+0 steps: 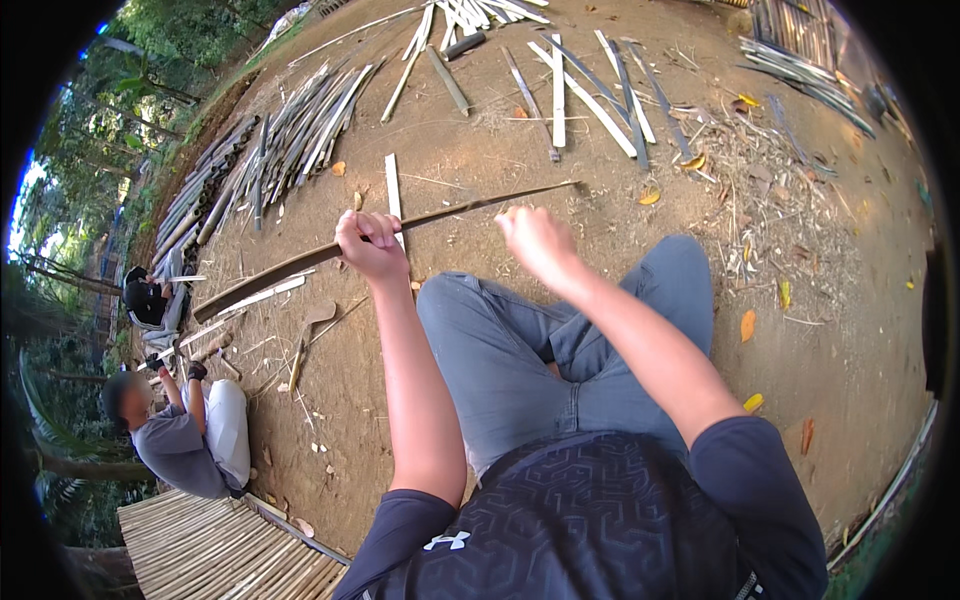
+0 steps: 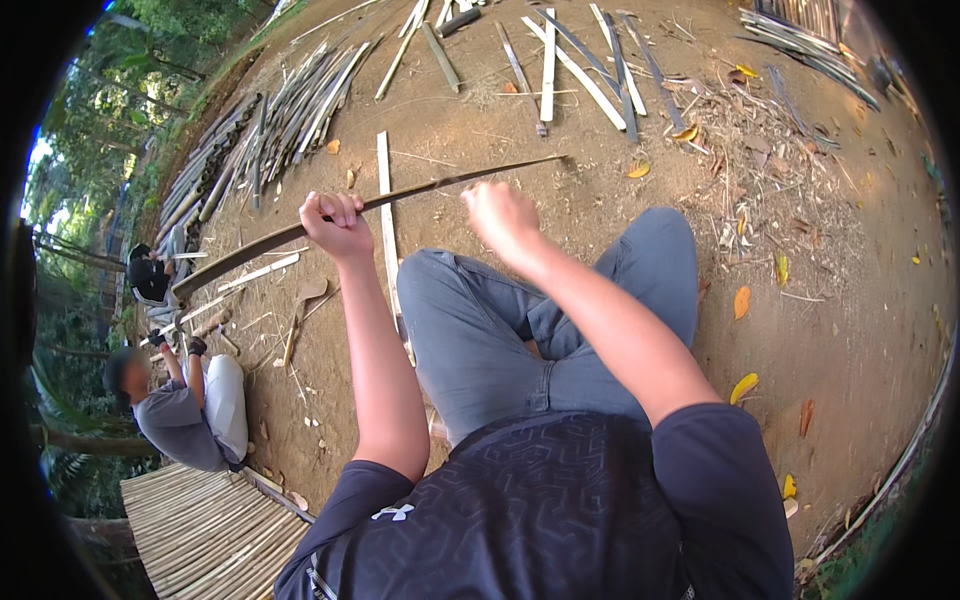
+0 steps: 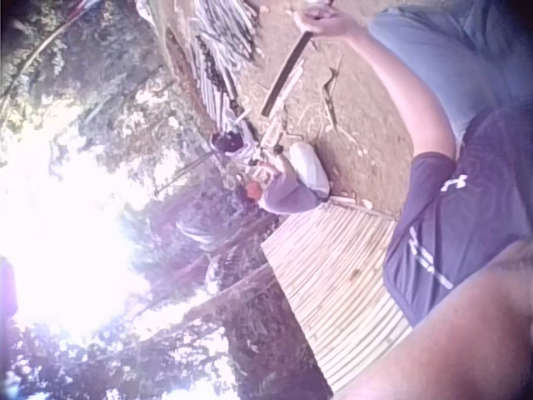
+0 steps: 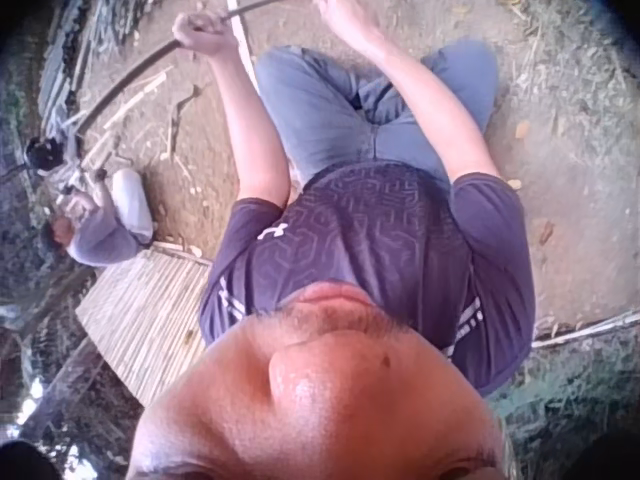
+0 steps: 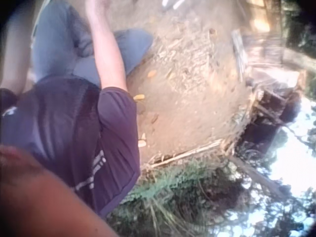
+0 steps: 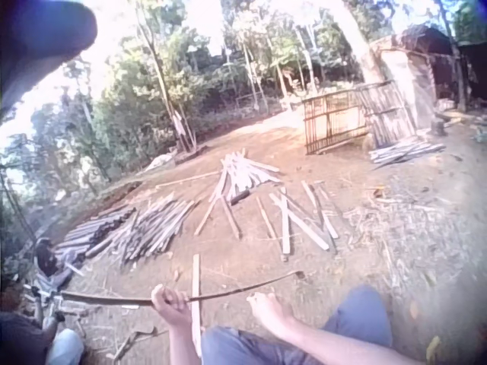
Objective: The person shaves a long strip of bamboo using a small knife while sitting on the ground.
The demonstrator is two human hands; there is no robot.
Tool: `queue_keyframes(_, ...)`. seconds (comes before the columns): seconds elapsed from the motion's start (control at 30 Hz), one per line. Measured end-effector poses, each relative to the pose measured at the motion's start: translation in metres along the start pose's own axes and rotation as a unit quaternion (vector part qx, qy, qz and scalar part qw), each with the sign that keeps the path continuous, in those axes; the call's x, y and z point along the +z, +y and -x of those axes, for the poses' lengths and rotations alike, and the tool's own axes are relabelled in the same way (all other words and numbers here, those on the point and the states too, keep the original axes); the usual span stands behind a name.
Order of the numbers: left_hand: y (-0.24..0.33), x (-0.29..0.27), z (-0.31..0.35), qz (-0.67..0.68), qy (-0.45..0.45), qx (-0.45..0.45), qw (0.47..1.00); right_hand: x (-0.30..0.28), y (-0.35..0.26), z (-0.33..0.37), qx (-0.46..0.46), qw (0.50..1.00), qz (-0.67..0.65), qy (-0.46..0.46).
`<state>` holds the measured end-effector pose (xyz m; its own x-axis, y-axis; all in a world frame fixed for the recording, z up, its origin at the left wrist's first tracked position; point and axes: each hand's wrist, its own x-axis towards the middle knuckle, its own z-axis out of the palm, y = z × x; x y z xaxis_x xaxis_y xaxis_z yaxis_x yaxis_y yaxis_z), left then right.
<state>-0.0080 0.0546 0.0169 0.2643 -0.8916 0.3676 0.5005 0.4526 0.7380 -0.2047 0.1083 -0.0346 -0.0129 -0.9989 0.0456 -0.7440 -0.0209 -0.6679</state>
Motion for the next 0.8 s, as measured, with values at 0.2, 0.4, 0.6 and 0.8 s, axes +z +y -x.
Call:
queue_keyframes(0.2, -0.001, -0.005, 0.006, -0.003, 0.044, -0.017, 0.999, 0.017, 0.016, 0.000, -0.024, 0.998, -0.040, 0.029)
queue_keyframes(0.4, 0.000, -0.033, 0.010, 0.004, 0.027, -0.025, 0.999, 0.019, 0.002, 0.012, -0.049, 0.997, 0.038, 0.037)
queue_keyframes(0.6, 0.004, -0.014, 0.013, -0.011, -0.004, -0.010, 1.000, 0.003, -0.031, 0.023, -0.043, 0.998, -0.039, 0.025)
queue_keyframes(0.8, 0.001, -0.006, 0.014, 0.002, -0.085, 0.008, 0.996, -0.014, -0.020, 0.028, -0.053, 0.997, 0.004, 0.063)
